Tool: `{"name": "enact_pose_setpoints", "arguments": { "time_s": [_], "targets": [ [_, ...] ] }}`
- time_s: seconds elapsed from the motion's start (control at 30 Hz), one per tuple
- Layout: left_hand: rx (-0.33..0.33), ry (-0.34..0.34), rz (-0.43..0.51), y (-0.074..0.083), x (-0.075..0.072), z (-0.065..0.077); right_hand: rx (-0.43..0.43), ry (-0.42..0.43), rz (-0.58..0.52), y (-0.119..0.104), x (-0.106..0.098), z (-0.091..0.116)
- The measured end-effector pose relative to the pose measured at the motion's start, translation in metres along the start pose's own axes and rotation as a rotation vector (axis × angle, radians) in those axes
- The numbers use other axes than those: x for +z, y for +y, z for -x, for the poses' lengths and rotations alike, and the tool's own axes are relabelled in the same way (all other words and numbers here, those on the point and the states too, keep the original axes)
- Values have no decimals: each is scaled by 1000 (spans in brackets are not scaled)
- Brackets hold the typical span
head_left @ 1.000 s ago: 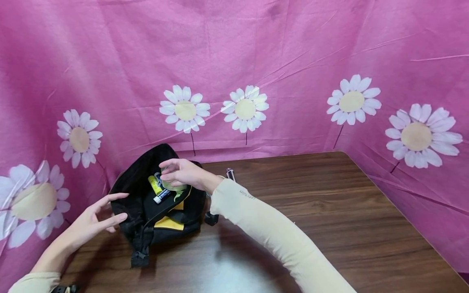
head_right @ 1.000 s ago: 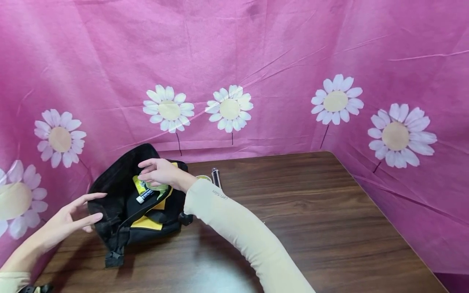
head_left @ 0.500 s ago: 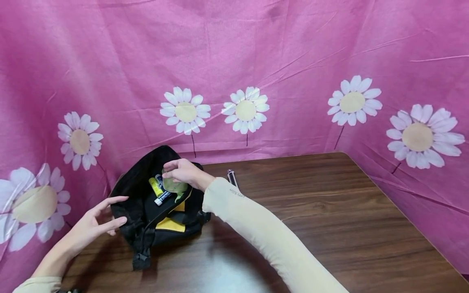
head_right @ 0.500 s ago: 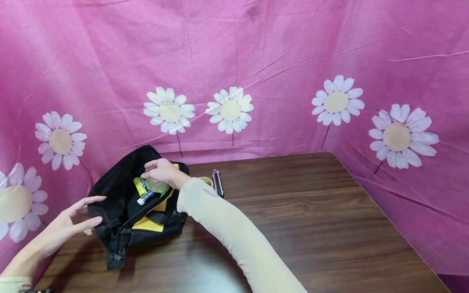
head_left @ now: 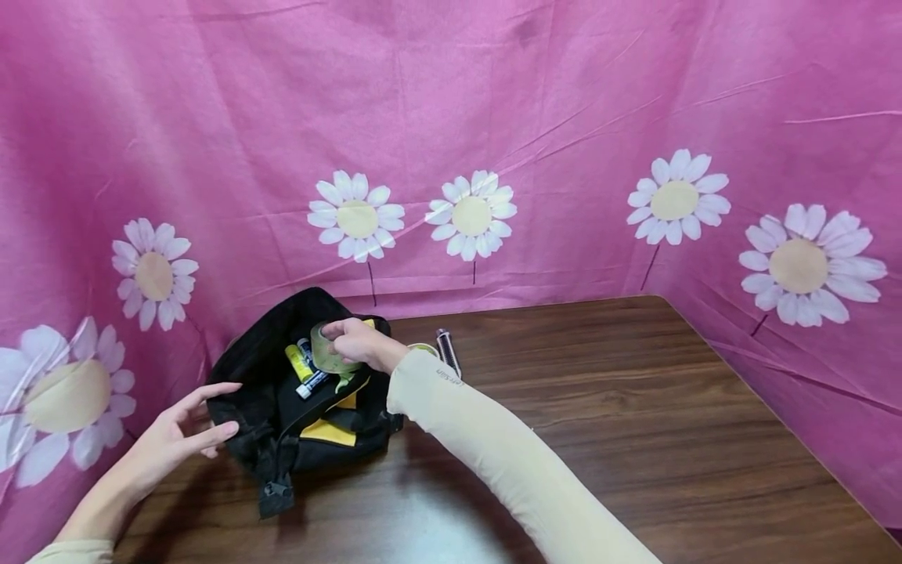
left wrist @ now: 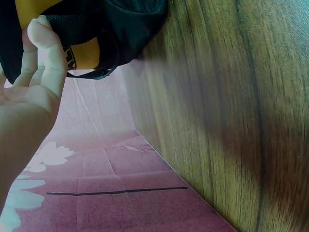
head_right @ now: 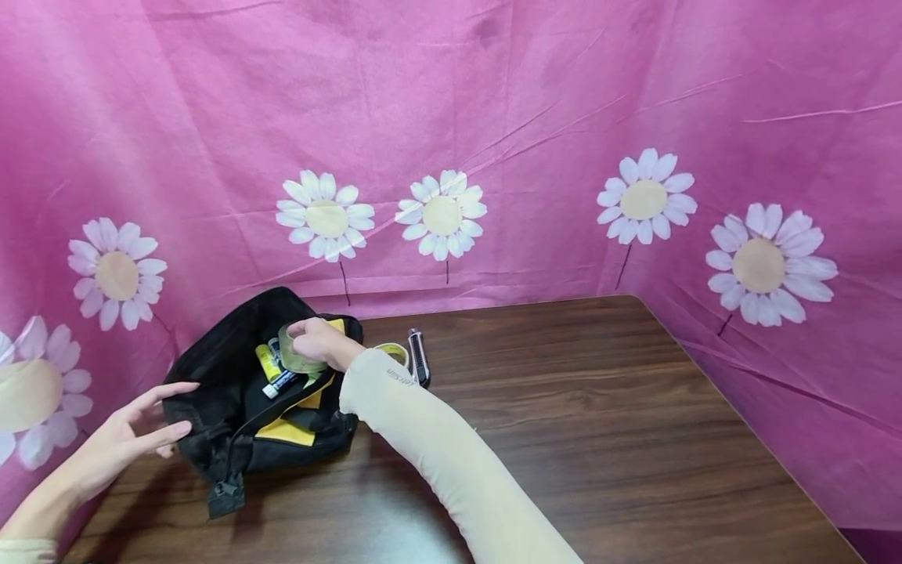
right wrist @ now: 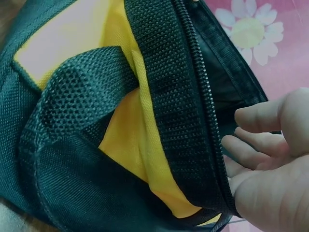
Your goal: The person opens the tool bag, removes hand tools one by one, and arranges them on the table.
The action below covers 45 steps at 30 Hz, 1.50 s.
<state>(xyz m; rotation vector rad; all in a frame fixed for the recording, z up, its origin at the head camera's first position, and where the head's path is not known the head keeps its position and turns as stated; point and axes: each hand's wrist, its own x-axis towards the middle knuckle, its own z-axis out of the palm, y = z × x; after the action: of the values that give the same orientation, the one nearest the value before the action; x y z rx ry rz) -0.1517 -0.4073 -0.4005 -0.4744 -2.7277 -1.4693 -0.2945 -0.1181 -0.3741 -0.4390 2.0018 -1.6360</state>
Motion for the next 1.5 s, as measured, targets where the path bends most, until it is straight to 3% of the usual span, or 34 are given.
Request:
{"name": "enact_pose_setpoints", "arguments": {
  "time_s": [0.1, 0.37, 0.53, 0.63, 0.8, 1.0, 1.13, 1.23, 1.5],
  "targets": [
    [7, 2, -7, 2, 0, 2, 1, -16, 19, 2, 1, -1],
    [-5, 11, -16, 1, 1, 1, -2, -10, 223, 6, 1, 2],
    [-18, 16, -3, 0, 1, 0, -13, -58, 218, 12, 1, 3],
    [-16, 13, -2, 1, 2, 0, -65, -53, 215, 17, 4, 3],
    [-30, 11, 4, 2, 3, 0, -165, 104, 327, 25, 14, 2],
    [-35, 2, 8, 1, 4, -1, -144, 288, 546, 28, 23, 0],
    [-35, 3, 8, 1, 5, -1, -103, 340, 536, 28, 25, 0],
    [-30, 2, 5, 0, 5, -2, -75, 332, 482, 30, 24, -1],
    [-53, 5, 2, -1, 4, -2, 66, 142, 88, 40, 17, 0]
  ]
}}
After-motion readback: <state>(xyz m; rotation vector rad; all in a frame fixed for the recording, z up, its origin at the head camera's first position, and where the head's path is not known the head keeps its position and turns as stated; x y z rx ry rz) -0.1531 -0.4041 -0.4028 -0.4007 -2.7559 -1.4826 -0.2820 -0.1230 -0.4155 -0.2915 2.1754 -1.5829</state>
